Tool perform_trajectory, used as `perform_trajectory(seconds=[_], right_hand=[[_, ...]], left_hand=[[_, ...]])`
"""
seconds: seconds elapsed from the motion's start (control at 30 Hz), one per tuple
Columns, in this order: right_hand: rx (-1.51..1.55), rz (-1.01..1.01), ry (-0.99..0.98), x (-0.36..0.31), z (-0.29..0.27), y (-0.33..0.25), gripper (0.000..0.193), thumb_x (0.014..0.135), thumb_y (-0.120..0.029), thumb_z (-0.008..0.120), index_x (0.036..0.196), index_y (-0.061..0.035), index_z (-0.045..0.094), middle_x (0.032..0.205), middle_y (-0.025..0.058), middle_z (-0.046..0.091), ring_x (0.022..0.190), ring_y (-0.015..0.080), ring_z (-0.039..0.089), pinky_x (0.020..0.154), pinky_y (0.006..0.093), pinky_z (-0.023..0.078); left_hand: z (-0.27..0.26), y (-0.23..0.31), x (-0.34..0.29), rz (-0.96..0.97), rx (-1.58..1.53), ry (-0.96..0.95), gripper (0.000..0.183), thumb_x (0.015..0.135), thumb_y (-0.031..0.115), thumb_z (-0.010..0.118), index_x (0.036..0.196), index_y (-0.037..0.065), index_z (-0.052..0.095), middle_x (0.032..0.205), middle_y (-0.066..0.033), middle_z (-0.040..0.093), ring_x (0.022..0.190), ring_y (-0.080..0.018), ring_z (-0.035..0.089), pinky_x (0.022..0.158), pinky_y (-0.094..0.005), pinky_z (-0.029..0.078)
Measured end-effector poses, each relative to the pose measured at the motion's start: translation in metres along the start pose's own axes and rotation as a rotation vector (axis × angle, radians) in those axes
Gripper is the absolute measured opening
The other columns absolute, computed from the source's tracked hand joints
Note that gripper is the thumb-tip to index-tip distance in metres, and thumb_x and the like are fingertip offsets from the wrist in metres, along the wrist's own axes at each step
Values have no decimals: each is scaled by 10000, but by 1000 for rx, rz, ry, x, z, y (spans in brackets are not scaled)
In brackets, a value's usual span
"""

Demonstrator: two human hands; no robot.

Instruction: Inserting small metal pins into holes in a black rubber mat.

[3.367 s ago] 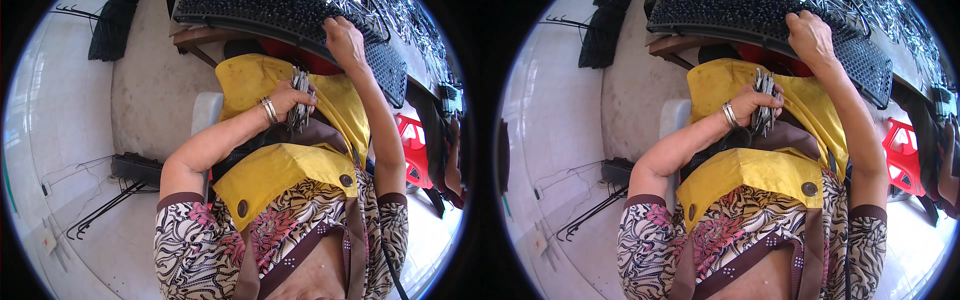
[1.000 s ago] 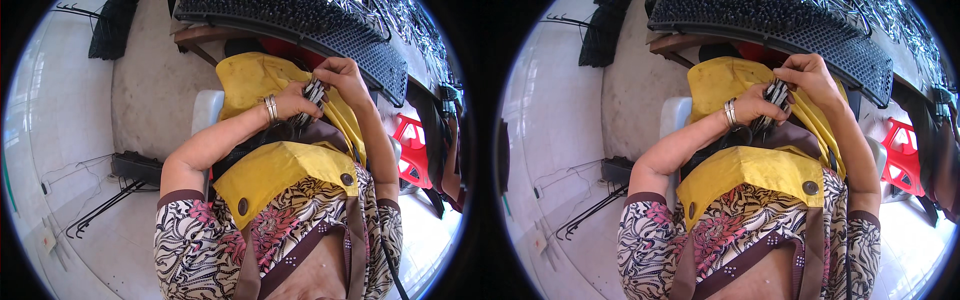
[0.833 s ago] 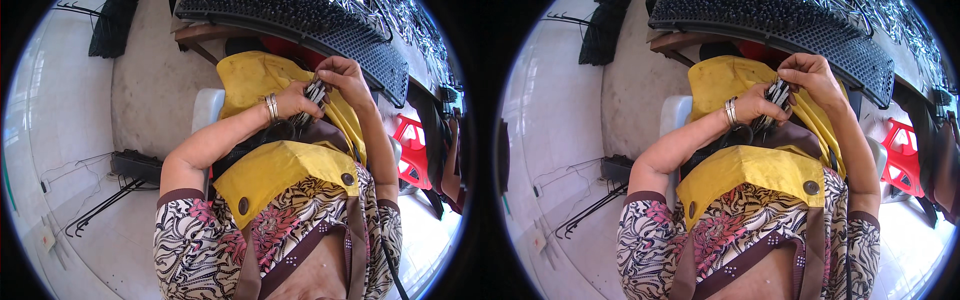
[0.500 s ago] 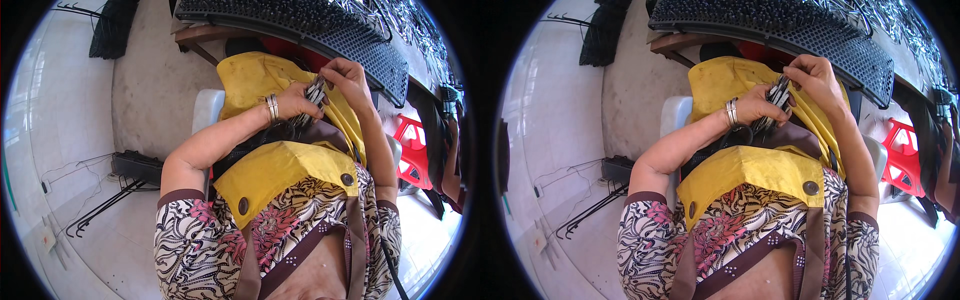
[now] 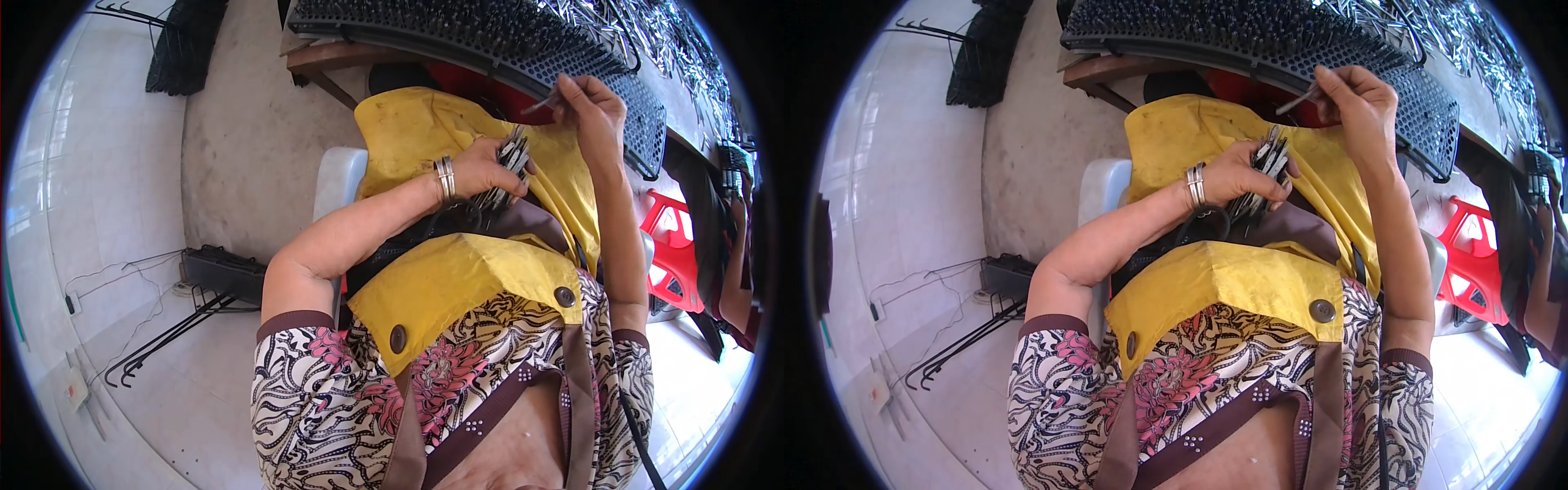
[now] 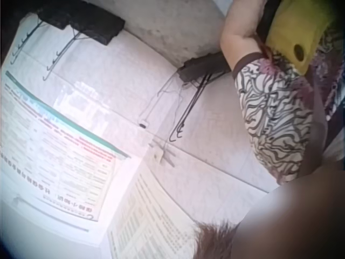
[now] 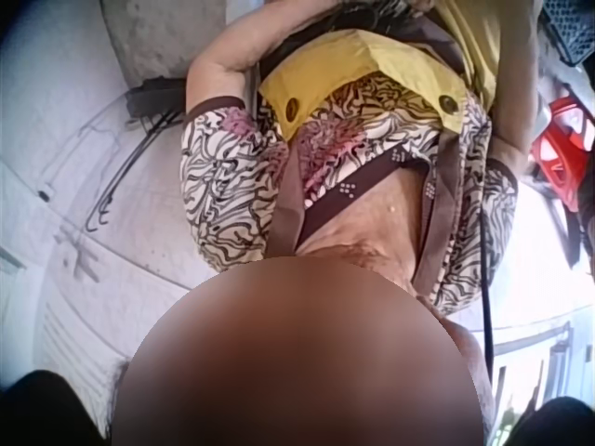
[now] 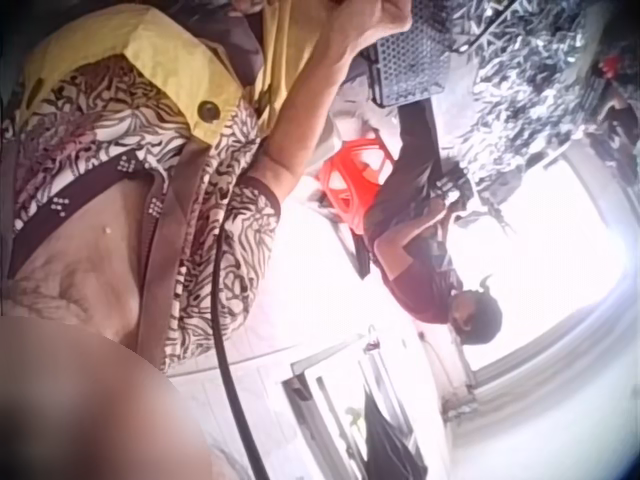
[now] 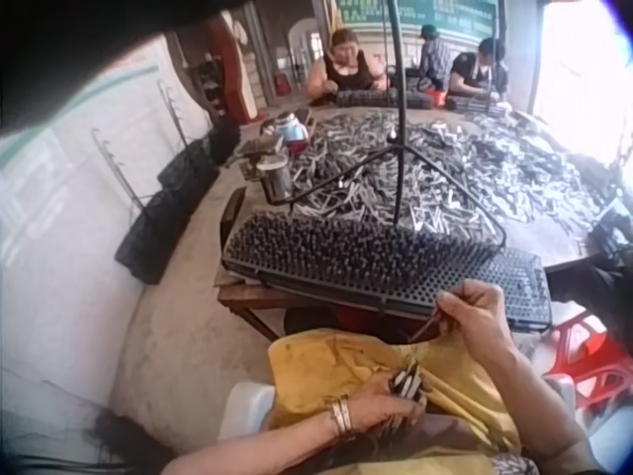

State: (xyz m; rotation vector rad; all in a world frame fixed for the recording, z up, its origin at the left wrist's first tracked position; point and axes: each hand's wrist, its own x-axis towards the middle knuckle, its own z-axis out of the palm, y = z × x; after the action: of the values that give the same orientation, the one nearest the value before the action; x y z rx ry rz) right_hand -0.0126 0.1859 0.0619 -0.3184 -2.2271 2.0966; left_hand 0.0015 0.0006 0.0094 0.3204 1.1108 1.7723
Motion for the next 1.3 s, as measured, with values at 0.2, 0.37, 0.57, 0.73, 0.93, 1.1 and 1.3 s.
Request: perform_trajectory(seconds=[0.2,0.37,0.57,0.73,0.93,1.1,1.3], right_hand=[[-190,-400,295,24,12,0,136,801,-126,632,805,9,618,641,11,586,527,42,498,485,166,380],[-281,-561,322,40,27,5,123,796,-124,639,817,-4,625,612,-13,570,529,24,485,485,152,372],[-575,-803,277,55,29,12,96,784,-98,641,807,-10,611,605,23,573,511,45,495,470,191,387],[-815,-959,162,65,29,3,95,765,-89,635,785,-11,584,640,117,563,481,212,508,473,270,403],[-1012,-1018,-77,77,31,-16,163,780,-147,624,733,-15,542,596,115,517,460,217,474,457,294,376],[-849,-723,-130,69,36,-16,160,776,-142,626,743,-8,544,568,112,484,457,201,455,457,283,372],[-724,-765,-110,75,26,-3,154,761,-140,634,746,-11,552,585,115,509,503,246,491,471,307,386]], left_hand=[[0,-1,1,5,2,4,306,672,11,645,948,-11,515,672,-82,593,577,-141,578,548,-245,458],[2,2,0,-7,13,31,315,645,11,651,933,-7,527,666,-78,591,575,-139,576,543,-242,454],[4,3,0,6,28,66,283,604,7,661,874,-8,577,656,-73,600,547,-138,585,538,-248,477],[5,4,-1,10,29,65,275,607,11,668,867,-7,578,665,-68,602,554,-134,586,544,-247,480],[2,0,1,19,-4,10,271,637,16,667,885,-2,560,676,-71,599,568,-133,584,546,-246,474],[0,-2,1,27,-26,24,268,622,5,675,873,-4,581,680,-66,608,564,-132,594,538,-247,487],[2,0,2,18,-17,34,267,618,4,677,868,-4,584,674,-66,606,550,-136,593,527,-249,486]])
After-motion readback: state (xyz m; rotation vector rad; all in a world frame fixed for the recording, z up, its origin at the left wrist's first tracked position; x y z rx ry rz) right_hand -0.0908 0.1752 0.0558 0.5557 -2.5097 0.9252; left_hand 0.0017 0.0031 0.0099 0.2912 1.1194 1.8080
